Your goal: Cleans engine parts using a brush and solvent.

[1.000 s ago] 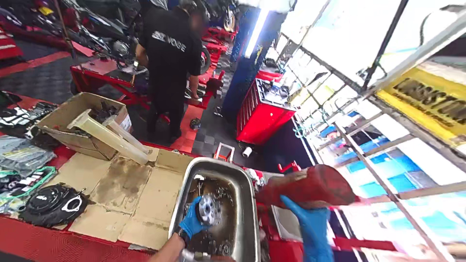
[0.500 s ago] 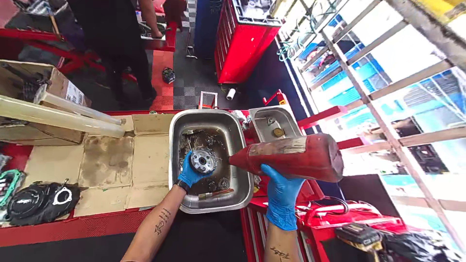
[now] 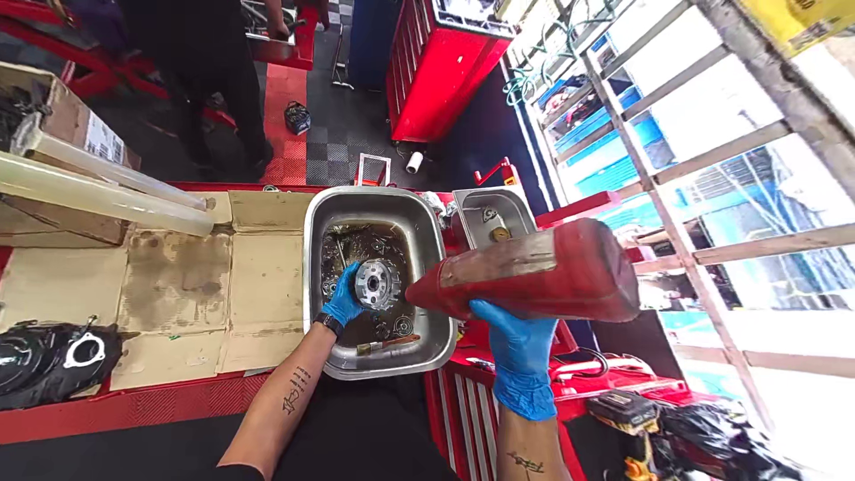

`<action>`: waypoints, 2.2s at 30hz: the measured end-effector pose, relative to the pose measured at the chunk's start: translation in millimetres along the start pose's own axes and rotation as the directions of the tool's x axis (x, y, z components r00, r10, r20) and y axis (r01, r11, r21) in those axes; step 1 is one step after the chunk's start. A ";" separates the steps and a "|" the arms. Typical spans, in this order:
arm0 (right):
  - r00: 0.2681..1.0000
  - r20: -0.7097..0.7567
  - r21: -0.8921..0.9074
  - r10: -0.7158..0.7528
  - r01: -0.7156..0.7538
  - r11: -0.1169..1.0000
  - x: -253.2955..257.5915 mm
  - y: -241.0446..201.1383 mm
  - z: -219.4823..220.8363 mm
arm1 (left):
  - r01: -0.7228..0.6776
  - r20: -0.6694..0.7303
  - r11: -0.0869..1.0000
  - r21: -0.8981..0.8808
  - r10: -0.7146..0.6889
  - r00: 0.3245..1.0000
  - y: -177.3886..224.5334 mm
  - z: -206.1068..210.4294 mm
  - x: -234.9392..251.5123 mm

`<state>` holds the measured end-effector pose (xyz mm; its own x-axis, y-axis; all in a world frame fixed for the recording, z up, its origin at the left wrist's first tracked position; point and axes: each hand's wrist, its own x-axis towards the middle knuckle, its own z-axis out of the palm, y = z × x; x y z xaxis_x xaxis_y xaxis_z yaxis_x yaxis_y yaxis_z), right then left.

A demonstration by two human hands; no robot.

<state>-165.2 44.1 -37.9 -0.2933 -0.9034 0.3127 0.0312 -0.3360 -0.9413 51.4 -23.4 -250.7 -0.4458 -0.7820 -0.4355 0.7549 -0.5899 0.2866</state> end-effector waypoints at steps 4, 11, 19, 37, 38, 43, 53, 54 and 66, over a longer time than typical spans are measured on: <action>0.999 -0.015 -0.114 -0.047 0.045 0.992 1.7 -6.3 4.7 | -0.008 0.027 1.000 -0.031 0.009 1.000 7.9 4.4 0.6; 0.996 0.026 -0.067 -0.090 0.092 0.993 2.4 -16.0 16.6 | 0.018 0.033 0.990 -0.137 -0.014 0.999 11.5 4.3 1.5; 0.986 0.162 -0.093 -0.031 0.046 0.995 -2.5 -26.4 24.8 | 0.085 -0.003 0.973 -0.213 -0.088 0.996 -4.9 -2.0 2.3; 0.984 0.106 -0.161 -0.143 0.159 0.974 12.6 -31.0 27.7 | -0.169 -0.008 0.876 0.452 0.193 0.981 -5.1 -17.3 22.3; 0.984 0.124 -0.169 -0.131 0.151 0.974 8.0 -32.5 28.8 | -0.157 -0.062 0.866 0.474 0.210 0.976 -4.7 -15.7 20.1; 0.985 0.149 -0.197 -0.092 0.120 0.973 -5.3 -28.7 35.9 | -0.099 -0.238 0.871 0.481 0.239 0.941 -5.6 -3.4 12.6; 0.981 0.180 -0.245 -0.077 0.121 0.962 -13.7 -34.3 41.9 | 0.007 -0.308 0.904 0.427 0.138 0.942 -0.2 8.5 -0.7; 0.980 0.179 -0.255 -0.086 0.131 0.958 -11.9 -33.5 41.5 | 0.017 -0.297 0.910 0.414 0.118 0.947 -0.9 8.9 -1.8; 0.980 0.175 -0.299 -0.093 0.143 0.943 -7.5 -35.1 43.1 | -0.142 0.062 0.128 0.982 0.489 0.870 -7.1 2.9 -8.7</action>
<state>-123.0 51.2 -1.7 -0.1228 -0.9009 0.4163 -0.2985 -0.3665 -0.8812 48.5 -12.9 -246.5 -0.0480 -0.9814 -0.1860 -0.3124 -0.1622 0.9360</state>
